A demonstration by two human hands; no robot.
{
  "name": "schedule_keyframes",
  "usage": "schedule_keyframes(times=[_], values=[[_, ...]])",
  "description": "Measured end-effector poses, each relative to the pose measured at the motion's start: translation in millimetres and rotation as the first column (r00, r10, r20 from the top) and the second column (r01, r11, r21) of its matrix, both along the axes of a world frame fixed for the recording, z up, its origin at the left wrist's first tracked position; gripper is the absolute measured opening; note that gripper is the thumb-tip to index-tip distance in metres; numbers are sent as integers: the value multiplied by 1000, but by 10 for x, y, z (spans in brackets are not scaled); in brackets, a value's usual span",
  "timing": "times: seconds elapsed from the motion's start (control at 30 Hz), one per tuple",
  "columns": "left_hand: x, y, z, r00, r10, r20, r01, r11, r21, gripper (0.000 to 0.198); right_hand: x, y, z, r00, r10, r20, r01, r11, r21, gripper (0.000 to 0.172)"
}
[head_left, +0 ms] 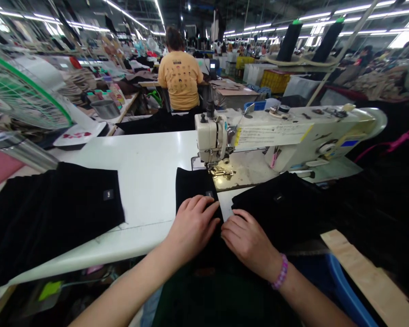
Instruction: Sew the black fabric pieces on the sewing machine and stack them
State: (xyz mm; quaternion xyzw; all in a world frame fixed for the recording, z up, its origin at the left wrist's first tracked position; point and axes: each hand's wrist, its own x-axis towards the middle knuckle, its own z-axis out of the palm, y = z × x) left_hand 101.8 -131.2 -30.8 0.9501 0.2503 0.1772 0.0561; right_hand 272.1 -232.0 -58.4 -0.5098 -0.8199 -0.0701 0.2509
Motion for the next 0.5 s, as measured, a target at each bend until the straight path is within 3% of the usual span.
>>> schedule_keyframes(times=[0.2,0.5], values=[[105,198,-162,991,15,-134,-1,994,106,33,-7,54,-66,999,7,-46,-8,1000,-7,24],[118,350,-183,993,13,-121,-1,995,99,35,0,202,-26,998,-17,-68,13,998,-55,20]])
